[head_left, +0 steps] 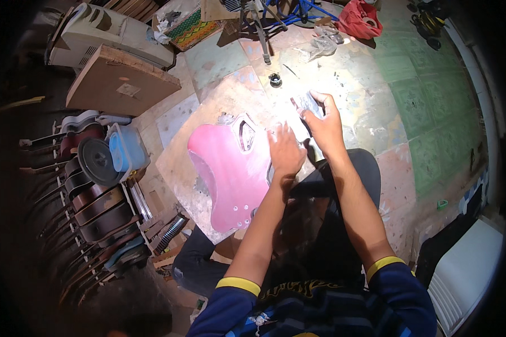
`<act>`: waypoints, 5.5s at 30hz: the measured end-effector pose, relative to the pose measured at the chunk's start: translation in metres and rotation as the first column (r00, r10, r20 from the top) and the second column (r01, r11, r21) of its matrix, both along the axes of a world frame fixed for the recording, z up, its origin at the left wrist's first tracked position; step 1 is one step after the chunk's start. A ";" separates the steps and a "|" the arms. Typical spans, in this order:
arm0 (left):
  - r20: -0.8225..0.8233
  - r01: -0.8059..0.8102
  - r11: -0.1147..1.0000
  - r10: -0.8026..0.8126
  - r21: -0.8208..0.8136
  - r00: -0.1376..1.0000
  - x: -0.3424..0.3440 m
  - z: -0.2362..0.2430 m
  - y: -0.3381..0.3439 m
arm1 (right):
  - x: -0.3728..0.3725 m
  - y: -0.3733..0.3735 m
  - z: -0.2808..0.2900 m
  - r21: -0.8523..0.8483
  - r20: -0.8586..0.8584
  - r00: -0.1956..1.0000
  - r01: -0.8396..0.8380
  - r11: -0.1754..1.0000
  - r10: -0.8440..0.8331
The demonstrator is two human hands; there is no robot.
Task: The person sands the surface of a pink guitar body using a sanding block, moving the tool across the front face and along the edges.
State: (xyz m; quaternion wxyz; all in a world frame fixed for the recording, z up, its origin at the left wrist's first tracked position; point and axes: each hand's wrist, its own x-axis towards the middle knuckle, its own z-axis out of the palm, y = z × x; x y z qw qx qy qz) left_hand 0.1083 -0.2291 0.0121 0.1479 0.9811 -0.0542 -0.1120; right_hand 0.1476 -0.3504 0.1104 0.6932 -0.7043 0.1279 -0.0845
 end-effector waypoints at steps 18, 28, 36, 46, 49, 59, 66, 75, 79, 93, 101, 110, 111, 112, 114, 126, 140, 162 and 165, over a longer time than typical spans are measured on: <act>0.105 -0.419 0.887 0.406 0.194 0.908 -0.048 -0.022 0.116 | 0.004 -0.006 0.007 0.132 0.011 1.000 -0.021 0.991 0.020; -0.008 -0.306 0.952 0.306 0.012 0.952 -0.063 -0.007 0.178 | 0.004 -0.008 0.003 0.116 -0.044 0.998 -0.032 0.993 0.037; 0.105 -0.209 0.966 0.195 0.149 0.975 -0.098 -0.020 0.125 | 0.004 0.004 0.009 0.083 -0.035 0.996 -0.076 0.994 0.079; 0.005 -0.367 0.930 0.367 0.024 0.930 -0.106 -0.015 0.197 | 0.005 0.002 0.008 0.075 -0.067 0.995 -0.070 0.995 0.075; 0.009 -0.681 0.732 0.681 0.018 0.732 -0.115 -0.029 0.247 | 0.005 0.007 0.010 0.097 -0.073 0.993 -0.090 0.991 0.097; -0.126 -0.072 0.995 0.082 0.075 0.989 -0.153 0.030 0.110 | 0.001 0.004 0.009 0.050 -0.062 0.992 -0.103 0.993 0.106; 0.149 -0.756 0.649 0.742 0.080 0.653 -0.123 -0.036 0.208 | 0.000 0.011 0.013 0.077 -0.041 0.993 -0.108 0.991 0.112; 0.107 -0.026 0.998 0.020 0.051 0.994 -0.041 -0.013 0.036 | -0.002 0.013 0.017 0.106 -0.051 0.992 -0.110 0.988 0.116; 0.079 0.091 0.996 -0.093 0.023 0.993 -0.011 -0.009 0.039 | 0.001 0.007 0.013 0.101 -0.073 0.992 -0.095 0.990 0.102; 0.199 -0.517 0.836 0.484 0.184 0.852 -0.044 -0.025 0.165 | 0.002 0.005 0.012 0.083 -0.051 0.993 -0.100 0.992 0.104; -0.114 0.277 0.961 -0.272 0.029 0.956 -0.074 0.003 0.054 | 0.002 0.013 0.005 0.011 -0.096 0.988 -0.118 0.993 0.119; 0.016 -0.513 0.858 0.513 -0.030 0.858 -0.139 -0.022 0.259 | 0.014 0.036 -0.063 -0.267 -0.145 0.976 -0.199 0.943 0.165; -0.007 -0.559 0.829 0.559 -0.019 0.829 -0.152 -0.022 0.284 | 0.014 0.040 -0.075 -0.235 -0.182 0.963 -0.240 0.942 0.200; 0.015 -0.562 0.802 0.571 0.205 0.821 -0.156 -0.015 0.289 | 0.015 0.037 -0.088 -0.216 -0.217 0.950 -0.270 0.938 0.224; -0.003 -0.579 0.691 0.643 0.433 0.765 -0.165 0.007 0.290 | 0.014 0.038 -0.090 -0.167 -0.262 0.926 -0.320 0.933 0.270; -0.426 -0.841 0.502 0.729 -0.199 0.536 -0.203 -0.023 0.278 | -0.008 0.062 -0.123 -0.144 -0.259 0.903 -0.388 0.910 0.344; 0.122 -0.861 0.423 0.906 -0.282 0.405 -0.150 0.000 0.277 | -0.179 0.076 -0.057 -0.680 -0.295 0.897 -0.439 0.587 0.328; 0.083 -0.597 0.801 0.592 0.048 0.802 -0.112 0.004 0.190 | -0.092 0.100 -0.093 -0.893 -0.119 0.755 -0.366 0.263 0.645; 0.042 -0.441 0.897 0.442 -0.035 0.896 -0.109 0.005 0.189 | -0.065 0.090 -0.098 -0.900 -0.132 0.723 -0.374 0.224 0.678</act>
